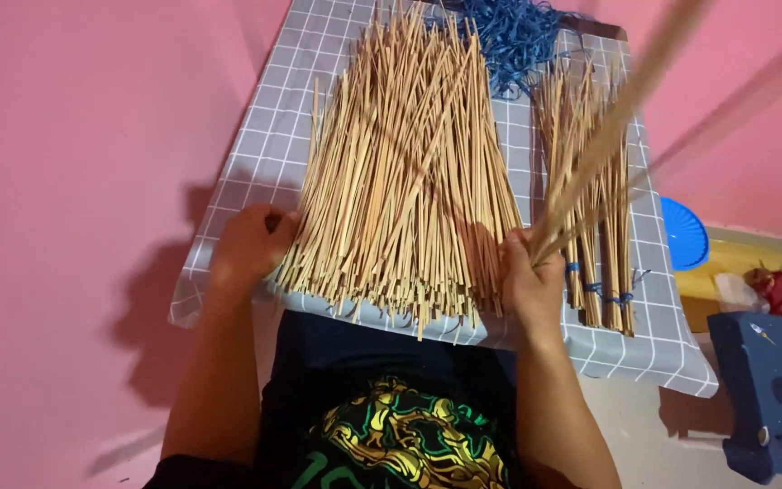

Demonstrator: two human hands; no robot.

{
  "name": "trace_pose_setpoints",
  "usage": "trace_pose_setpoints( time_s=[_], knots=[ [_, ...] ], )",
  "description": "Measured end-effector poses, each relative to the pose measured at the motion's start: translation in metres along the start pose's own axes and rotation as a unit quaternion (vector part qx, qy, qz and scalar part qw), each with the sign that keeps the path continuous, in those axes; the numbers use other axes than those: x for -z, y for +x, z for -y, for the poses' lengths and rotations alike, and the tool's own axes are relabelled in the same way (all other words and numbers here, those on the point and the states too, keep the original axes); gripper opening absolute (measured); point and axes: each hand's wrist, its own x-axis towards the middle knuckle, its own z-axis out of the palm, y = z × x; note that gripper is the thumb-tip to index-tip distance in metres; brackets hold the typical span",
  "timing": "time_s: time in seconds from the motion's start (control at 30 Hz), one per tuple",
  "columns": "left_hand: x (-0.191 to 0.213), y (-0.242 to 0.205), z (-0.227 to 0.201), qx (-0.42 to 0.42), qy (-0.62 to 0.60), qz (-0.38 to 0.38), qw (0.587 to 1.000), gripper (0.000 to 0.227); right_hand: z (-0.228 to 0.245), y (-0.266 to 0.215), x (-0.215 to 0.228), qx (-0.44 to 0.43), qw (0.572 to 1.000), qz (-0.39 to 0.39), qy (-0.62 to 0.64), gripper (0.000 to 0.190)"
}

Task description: Tying small bundles of thin wooden sticks together using blue plastic string.

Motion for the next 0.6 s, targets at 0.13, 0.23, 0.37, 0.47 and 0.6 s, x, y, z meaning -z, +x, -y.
trace_pose_setpoints(
  time_s=[0.13,0.23,0.37,0.47,0.6],
  knots=[
    [-0.008,0.006,0.008,-0.01,0.037,0.021,0.999,0.043,0.004,-0.001,0.008,0.028,0.996,0.01,0.088,0.025],
    [-0.008,0.009,0.005,-0.002,0.047,0.016,0.999,0.04,-0.002,0.003,0.016,0.048,0.995,0.052,0.074,0.032],
    [-0.008,0.007,0.008,0.014,0.038,0.003,0.999,0.045,0.009,-0.004,0.014,0.062,0.993,0.078,0.07,0.032],
    [-0.002,0.002,0.005,0.049,0.038,-0.007,0.998,0.044,0.003,-0.003,0.015,0.071,0.99,0.085,0.085,0.029],
    [0.003,0.002,0.01,0.031,0.01,-0.025,0.999,0.039,0.001,-0.002,0.015,0.085,0.989,0.084,0.087,0.031]
  ],
)
